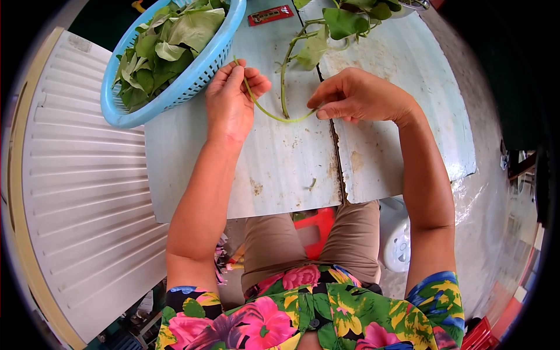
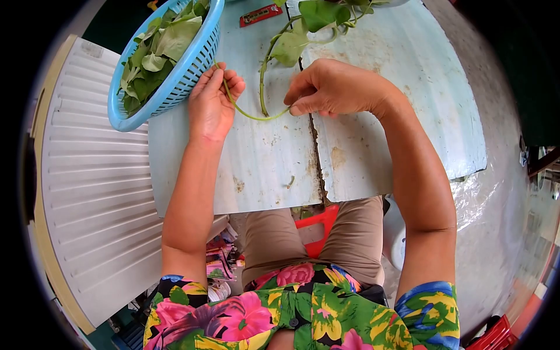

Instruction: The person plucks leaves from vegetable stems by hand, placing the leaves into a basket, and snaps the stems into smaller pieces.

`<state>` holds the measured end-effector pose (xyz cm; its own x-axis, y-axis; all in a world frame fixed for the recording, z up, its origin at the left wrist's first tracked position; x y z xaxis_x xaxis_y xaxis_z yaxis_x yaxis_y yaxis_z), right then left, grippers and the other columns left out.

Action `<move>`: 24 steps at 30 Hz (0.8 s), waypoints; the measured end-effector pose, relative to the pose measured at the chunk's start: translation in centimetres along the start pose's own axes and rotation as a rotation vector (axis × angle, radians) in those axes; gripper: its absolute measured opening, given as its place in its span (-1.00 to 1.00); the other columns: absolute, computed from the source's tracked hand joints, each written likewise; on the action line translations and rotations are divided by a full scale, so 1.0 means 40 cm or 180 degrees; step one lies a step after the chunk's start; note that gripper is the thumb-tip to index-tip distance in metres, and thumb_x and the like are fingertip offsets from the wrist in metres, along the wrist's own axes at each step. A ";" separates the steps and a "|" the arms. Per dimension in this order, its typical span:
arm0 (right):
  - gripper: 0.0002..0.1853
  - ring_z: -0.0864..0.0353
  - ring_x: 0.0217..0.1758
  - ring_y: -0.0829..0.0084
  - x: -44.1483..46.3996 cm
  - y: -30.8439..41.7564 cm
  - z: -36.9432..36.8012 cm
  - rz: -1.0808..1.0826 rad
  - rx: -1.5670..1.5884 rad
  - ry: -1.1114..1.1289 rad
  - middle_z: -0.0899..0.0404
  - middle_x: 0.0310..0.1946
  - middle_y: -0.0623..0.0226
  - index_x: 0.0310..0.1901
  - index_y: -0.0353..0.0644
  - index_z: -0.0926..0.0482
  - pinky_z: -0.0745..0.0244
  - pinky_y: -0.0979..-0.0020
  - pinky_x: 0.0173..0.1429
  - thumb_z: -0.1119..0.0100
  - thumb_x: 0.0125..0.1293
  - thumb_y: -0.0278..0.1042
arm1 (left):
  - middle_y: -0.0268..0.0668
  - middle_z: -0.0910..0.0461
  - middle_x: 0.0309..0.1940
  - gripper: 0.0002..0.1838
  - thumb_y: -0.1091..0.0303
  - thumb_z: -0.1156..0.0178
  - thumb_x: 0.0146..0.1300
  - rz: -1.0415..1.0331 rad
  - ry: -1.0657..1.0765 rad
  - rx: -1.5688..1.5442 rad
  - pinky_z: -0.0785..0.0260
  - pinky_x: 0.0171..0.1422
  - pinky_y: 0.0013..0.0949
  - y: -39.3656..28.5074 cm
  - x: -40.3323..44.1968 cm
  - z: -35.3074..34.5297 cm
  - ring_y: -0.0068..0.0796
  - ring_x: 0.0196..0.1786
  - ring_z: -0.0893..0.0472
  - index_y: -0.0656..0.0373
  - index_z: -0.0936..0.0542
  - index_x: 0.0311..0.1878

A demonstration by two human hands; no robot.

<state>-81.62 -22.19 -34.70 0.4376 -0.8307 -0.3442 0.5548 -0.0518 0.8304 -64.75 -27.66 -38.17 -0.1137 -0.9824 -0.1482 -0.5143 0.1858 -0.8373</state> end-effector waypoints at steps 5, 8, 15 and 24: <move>-0.86 -0.33 -0.63 0.67 0.008 0.000 -0.008 -0.0003 -0.0080 -0.0103 -0.42 -0.65 0.49 -0.30 -0.24 -0.56 -0.27 0.58 -0.56 -0.13 0.10 -0.41 | -0.23 -0.48 -0.43 -0.89 0.46 0.06 0.23 0.0029 -0.0043 -0.0096 -0.49 -0.26 -0.34 0.003 0.007 0.010 -0.42 -0.42 -0.52 0.27 -0.39 -0.21; -0.88 -0.33 -0.63 0.67 0.015 -0.001 -0.003 0.0142 -0.0060 -0.0267 -0.42 -0.65 0.51 -0.33 -0.25 -0.55 -0.27 0.59 -0.56 -0.11 0.12 -0.42 | -0.21 -0.48 -0.38 -0.86 0.47 0.06 0.23 0.0028 -0.0013 -0.0067 -0.49 -0.23 -0.34 0.004 0.008 0.011 -0.41 -0.38 -0.52 0.28 -0.38 -0.17; -0.83 -0.31 -0.63 0.74 0.007 0.010 0.076 0.0647 0.0786 -0.1170 -0.41 -0.63 0.54 -0.41 -0.21 -0.55 -0.25 0.65 -0.56 -0.15 0.16 -0.27 | -0.15 -0.41 -0.16 -0.61 0.44 0.07 0.24 -0.0666 -0.0110 0.1048 -0.41 -0.09 -0.44 -0.005 -0.024 -0.017 -0.40 -0.21 -0.49 0.31 -0.24 0.14; -0.81 -0.29 -0.68 0.72 0.014 0.015 0.074 0.0875 0.0987 -0.1351 -0.38 -0.71 0.49 -0.47 -0.25 -0.51 -0.21 0.63 -0.58 -0.12 0.16 -0.30 | -0.38 -0.36 -0.34 -0.70 0.53 -0.25 -0.04 -0.2890 0.0311 0.3383 -0.26 -0.42 -0.56 -0.094 -0.129 -0.141 -0.62 -0.44 -0.35 0.13 -0.57 -0.16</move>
<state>-83.13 -24.31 -33.11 0.1793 -0.9823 0.0540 0.2004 0.0902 0.9756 -67.03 -23.17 -31.28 -0.1735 -0.7370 0.6532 0.4371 -0.6520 -0.6195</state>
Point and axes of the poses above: each hand's wrist, its own x-axis towards the middle knuckle, its own z-axis out of the back of the hand, y = z × x, the point moved 7 cm from there along x, towards the middle knuckle
